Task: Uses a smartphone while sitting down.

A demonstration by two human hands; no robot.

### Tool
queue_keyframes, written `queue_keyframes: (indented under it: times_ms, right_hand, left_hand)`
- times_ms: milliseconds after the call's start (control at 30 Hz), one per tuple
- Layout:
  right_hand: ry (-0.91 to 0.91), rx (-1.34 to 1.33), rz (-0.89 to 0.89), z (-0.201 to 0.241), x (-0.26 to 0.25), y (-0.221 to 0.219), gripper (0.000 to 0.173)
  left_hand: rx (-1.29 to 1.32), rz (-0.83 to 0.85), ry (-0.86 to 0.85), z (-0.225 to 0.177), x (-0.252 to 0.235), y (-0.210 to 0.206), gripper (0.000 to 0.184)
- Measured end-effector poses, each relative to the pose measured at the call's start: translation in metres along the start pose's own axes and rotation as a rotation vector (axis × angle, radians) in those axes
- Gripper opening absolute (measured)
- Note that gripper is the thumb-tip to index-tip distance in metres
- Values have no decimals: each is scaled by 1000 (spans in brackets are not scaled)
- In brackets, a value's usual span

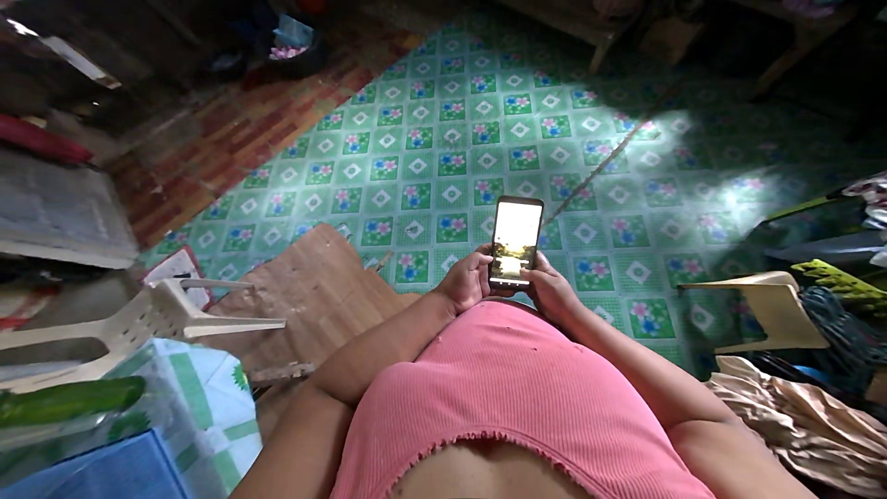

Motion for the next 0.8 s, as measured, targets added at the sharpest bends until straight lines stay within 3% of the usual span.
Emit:
queue_keyframes:
  times_ms: [67,233,500,800]
  right_hand:
    - [5,18,-18,1,0,0,44]
    - [36,-16,30,0,-1,2,67]
    - [7,1,-21,4,0,0,45]
    - [33,-11,58,2,-2,2,71]
  left_hand:
    - [-6,-4,9,-1,0,0,44]
    - [-24,-9,0,-1,-2,3,46]
    - [-23,3,-4,-2,-4,1,44]
    - [-77,-6,-1,-2,-6,3,53]
Point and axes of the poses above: each hand's wrist, its own x-axis away from the middle knuckle, its own y-axis out of the back of the hand, z = x × y, the point moved 9 cm from there along -x, towards the middle knuckle, and after that the axes turned 3 degrees about -y, right-handed, at the moved point
